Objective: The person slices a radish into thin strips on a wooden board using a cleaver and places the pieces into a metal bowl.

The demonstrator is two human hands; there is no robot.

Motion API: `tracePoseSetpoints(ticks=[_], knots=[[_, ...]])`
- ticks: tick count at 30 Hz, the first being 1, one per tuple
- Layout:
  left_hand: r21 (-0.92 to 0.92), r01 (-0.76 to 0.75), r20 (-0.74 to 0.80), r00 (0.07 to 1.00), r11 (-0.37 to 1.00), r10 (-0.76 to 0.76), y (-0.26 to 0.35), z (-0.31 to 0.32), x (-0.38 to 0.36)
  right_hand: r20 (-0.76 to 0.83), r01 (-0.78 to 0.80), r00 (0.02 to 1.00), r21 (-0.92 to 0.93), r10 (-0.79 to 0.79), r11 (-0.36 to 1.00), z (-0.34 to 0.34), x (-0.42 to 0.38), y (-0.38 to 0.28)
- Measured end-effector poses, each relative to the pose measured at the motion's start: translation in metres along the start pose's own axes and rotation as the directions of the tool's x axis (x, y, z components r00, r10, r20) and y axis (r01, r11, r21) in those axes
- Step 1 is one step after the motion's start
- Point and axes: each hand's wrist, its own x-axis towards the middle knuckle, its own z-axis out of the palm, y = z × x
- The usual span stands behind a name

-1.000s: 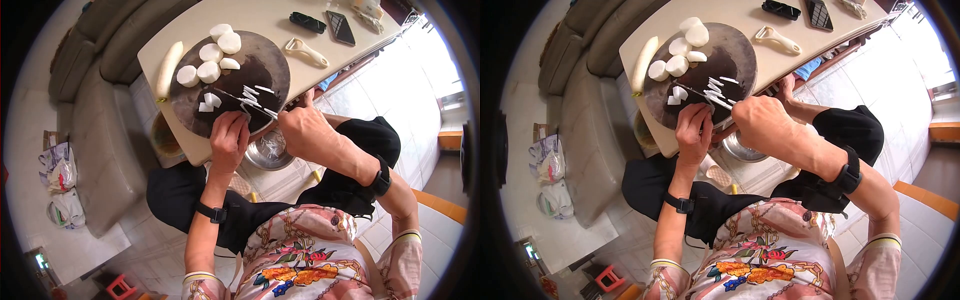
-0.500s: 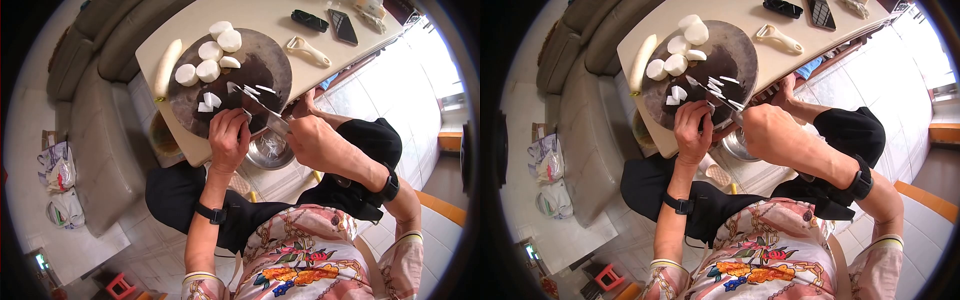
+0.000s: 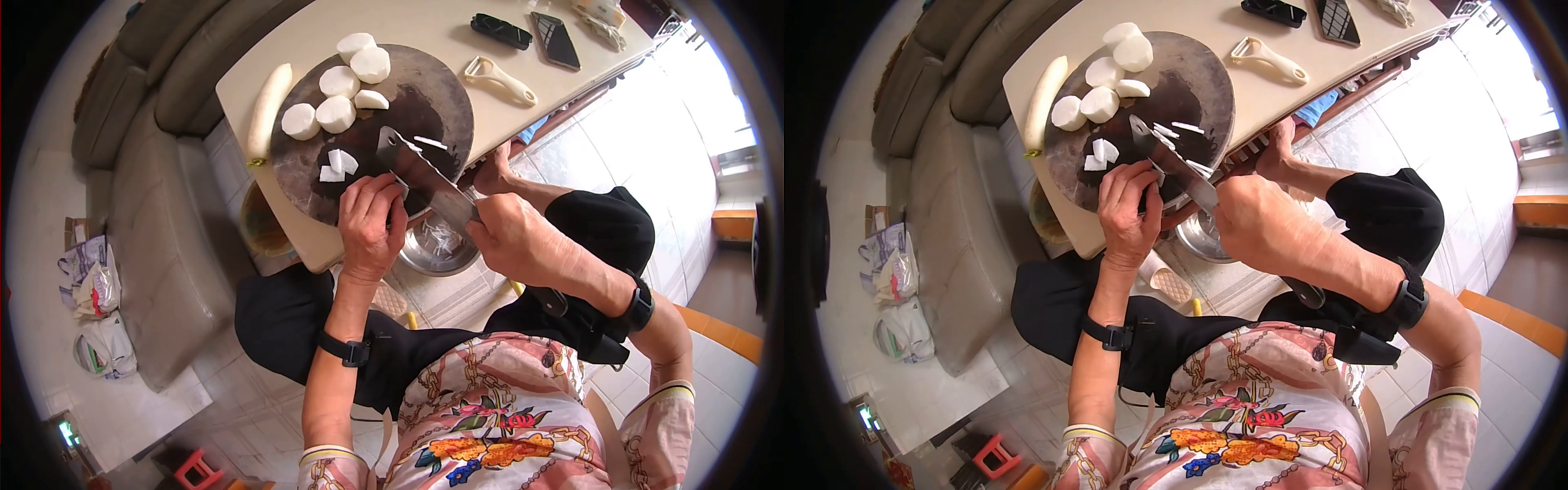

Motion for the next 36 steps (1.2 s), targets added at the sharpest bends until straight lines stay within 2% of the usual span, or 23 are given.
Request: tracePoseSetpoints(ticks=[2,4,8,10,11,14,15,17,18,20,21,23,27,36], knots=[[0.009,-0.015,-0.006,1.0,1.0,0.015,-0.002,0.0,-0.001,-0.033,-0.046,0.998,0.029,0.047,0.999,0.002,-0.003,-0.004],[0.02,-0.03,-0.014,0.999,0.999,0.03,-0.002,0.0,-0.001,0.011,-0.142,0.99,0.034,0.142,0.989,0.0,-0.004,-0.01],[-0.002,-0.012,0.009,1.0,1.0,0.012,-0.001,-0.001,0.0,-0.038,-0.12,0.992,0.054,0.122,0.991,0.004,-0.005,-0.005],[0.002,-0.015,0.012,1.0,1.0,0.015,-0.001,-0.001,0.0,-0.077,0.003,0.997,0.037,0.0,0.999,0.006,-0.003,0.001],[0.005,-0.02,0.014,1.0,1.0,0.019,-0.001,-0.001,0.0,-0.079,-0.001,0.997,0.038,0.004,0.999,0.005,-0.002,0.002],[0.012,-0.03,0.019,0.999,0.999,0.03,-0.001,-0.001,0.001,0.083,-0.175,0.982,0.097,0.168,0.98,-0.008,0.008,-0.007],[0.018,-0.032,0.022,0.999,0.999,0.032,-0.001,-0.001,0.0,0.081,-0.178,0.982,0.098,0.17,0.979,-0.007,0.01,-0.002],[0.013,-0.035,0.022,0.999,0.999,0.034,0.0,-0.002,0.001,0.101,0.204,0.974,-0.023,-0.2,0.979,-0.002,0.014,0.01],[0.012,-0.036,0.02,0.999,0.999,0.036,0.0,-0.002,0.001,0.101,0.204,0.974,-0.026,-0.2,0.979,-0.002,0.016,0.006],[0.01,-0.032,0.019,0.999,0.999,0.032,-0.001,-0.002,0.0,0.054,0.094,0.994,-0.001,-0.094,0.996,-0.003,0.021,-0.007],[0.008,-0.026,0.022,0.999,1.0,0.026,-0.001,-0.002,0.0,0.052,0.097,0.994,-0.002,-0.097,0.995,0.002,0.021,-0.006],[0.018,-0.037,0.002,0.999,0.999,0.037,-0.001,-0.001,-0.001,-0.109,0.073,0.99,-0.111,-0.085,0.991,0.017,0.019,-0.001],[0.027,-0.061,-0.022,0.998,0.998,0.061,-0.003,0.001,-0.002,-0.102,-0.023,0.995,-0.053,0.018,0.998,0.01,0.008,-0.011],[0.014,-0.032,-0.01,0.999,0.999,0.032,-0.001,0.001,-0.002,-0.02,-0.018,1.0,-0.032,0.017,0.999,0.007,0.001,-0.009]])
